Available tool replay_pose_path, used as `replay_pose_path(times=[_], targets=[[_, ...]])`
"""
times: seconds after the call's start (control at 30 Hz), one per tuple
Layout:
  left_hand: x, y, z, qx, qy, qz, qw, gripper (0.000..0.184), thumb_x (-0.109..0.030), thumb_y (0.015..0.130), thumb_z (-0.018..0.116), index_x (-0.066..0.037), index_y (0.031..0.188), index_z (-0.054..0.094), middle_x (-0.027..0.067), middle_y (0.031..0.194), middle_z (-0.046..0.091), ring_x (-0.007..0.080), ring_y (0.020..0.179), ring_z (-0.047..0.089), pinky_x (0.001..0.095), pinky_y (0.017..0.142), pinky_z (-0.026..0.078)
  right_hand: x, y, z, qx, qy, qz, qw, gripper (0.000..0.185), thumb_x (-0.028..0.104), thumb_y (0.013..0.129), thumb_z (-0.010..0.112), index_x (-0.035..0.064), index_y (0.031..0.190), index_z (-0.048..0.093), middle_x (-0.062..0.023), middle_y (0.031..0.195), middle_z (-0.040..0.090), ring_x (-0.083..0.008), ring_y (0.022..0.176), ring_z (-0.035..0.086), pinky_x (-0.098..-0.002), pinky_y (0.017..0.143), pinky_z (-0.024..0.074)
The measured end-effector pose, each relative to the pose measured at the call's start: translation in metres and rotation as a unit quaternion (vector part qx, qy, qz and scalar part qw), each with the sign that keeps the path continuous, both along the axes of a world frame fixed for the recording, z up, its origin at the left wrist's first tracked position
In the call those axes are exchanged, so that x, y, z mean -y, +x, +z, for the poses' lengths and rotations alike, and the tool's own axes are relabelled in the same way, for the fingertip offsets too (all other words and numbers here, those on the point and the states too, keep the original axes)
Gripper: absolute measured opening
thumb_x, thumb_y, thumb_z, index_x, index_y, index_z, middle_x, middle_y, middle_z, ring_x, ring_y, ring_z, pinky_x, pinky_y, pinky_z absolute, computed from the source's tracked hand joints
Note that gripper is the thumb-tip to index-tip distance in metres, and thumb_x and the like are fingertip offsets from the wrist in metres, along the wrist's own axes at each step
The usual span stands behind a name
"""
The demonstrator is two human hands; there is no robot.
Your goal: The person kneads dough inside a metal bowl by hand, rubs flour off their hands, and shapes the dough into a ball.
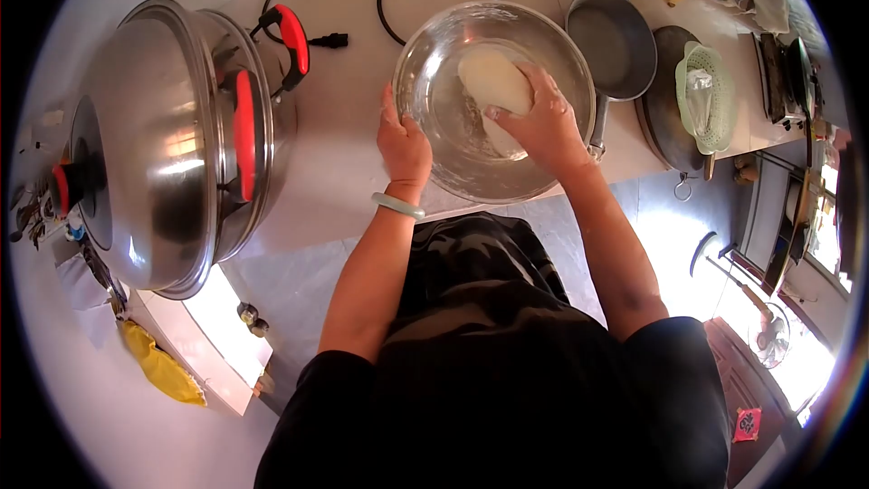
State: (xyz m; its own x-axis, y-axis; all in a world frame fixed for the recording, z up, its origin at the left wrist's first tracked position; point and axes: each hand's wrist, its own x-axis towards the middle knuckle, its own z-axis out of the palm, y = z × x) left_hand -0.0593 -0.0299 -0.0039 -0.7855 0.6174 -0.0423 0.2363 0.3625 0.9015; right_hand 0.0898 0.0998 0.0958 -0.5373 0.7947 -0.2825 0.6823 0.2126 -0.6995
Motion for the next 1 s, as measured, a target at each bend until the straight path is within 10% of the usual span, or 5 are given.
replay_pose_path(times=[0.13, 0.47, 0.77, 0.9, 1.0], targets=[[0.002, 0.0, 0.0, -0.002, 0.005, -0.011, 1.0, 0.054, 0.002, 0.091, 0.042, 0.001, 0.145, 0.039, 0.0246, 0.136, 0.053, 0.0375, 0.124, 0.054, 0.0402, 0.103, 0.043, 0.03, -0.007, -0.027, 0.138, 0.111, 0.157, 0.972, 0.088, 0.047, 0.08, 0.073, 0.0118, 0.149, 0.031, -0.0239, 0.153, 0.028, -0.0487, 0.137, 0.032, -0.0535, 0.112, 0.0316], [0.003, -0.002, -0.002, 0.019, -0.006, -0.028, 0.999, 0.053, 0.0, 0.093, 0.043, 0.004, 0.145, 0.036, 0.0238, 0.141, 0.049, 0.0355, 0.129, 0.05, 0.04, 0.108, 0.04, -0.019, 0.034, -0.025, -0.149, -0.164, -0.098, 0.97, 0.044, 0.024, 0.096, 0.061, -0.0005, 0.132, 0.056, -0.0166, 0.128, 0.062, -0.0224, 0.122, 0.057, -0.0318, 0.105, 0.0413], [-0.002, -0.003, -0.015, -0.015, -0.019, -0.019, 1.0, 0.054, 0.0, 0.091, 0.043, 0.005, 0.144, 0.036, 0.0256, 0.138, 0.048, 0.0386, 0.127, 0.049, 0.0428, 0.108, 0.038, 0.03, 0.001, -0.098, 0.013, 0.119, 0.032, 0.992, 0.084, 0.035, 0.083, 0.069, 0.0034, 0.15, 0.029, -0.0286, 0.145, 0.039, -0.0486, 0.133, 0.038, -0.0495, 0.112, 0.0333], [-0.003, -0.006, -0.008, -0.001, -0.022, -0.035, 0.999, 0.056, 0.0, 0.09, 0.042, 0.005, 0.145, 0.034, 0.0259, 0.138, 0.048, 0.0402, 0.127, 0.047, 0.0441, 0.109, 0.037, -0.02, 0.013, -0.071, -0.196, -0.173, -0.129, 0.957, 0.067, 0.033, 0.091, 0.065, -0.0014, 0.143, 0.041, -0.0218, 0.141, 0.049, -0.0323, 0.132, 0.047, -0.0384, 0.11, 0.0364], [-0.003, -0.007, -0.007, -0.021, -0.027, -0.031, 0.999, 0.056, -0.001, 0.09, 0.043, 0.006, 0.144, 0.034, 0.0263, 0.138, 0.047, 0.0399, 0.127, 0.047, 0.0437, 0.109, 0.037, -0.035, 0.01, -0.066, -0.096, -0.052, -0.083, 0.991, 0.055, 0.035, 0.094, 0.059, 0.0084, 0.141, 0.048, -0.02, 0.145, 0.046, -0.0305, 0.134, 0.045, -0.04, 0.108, 0.0389]])
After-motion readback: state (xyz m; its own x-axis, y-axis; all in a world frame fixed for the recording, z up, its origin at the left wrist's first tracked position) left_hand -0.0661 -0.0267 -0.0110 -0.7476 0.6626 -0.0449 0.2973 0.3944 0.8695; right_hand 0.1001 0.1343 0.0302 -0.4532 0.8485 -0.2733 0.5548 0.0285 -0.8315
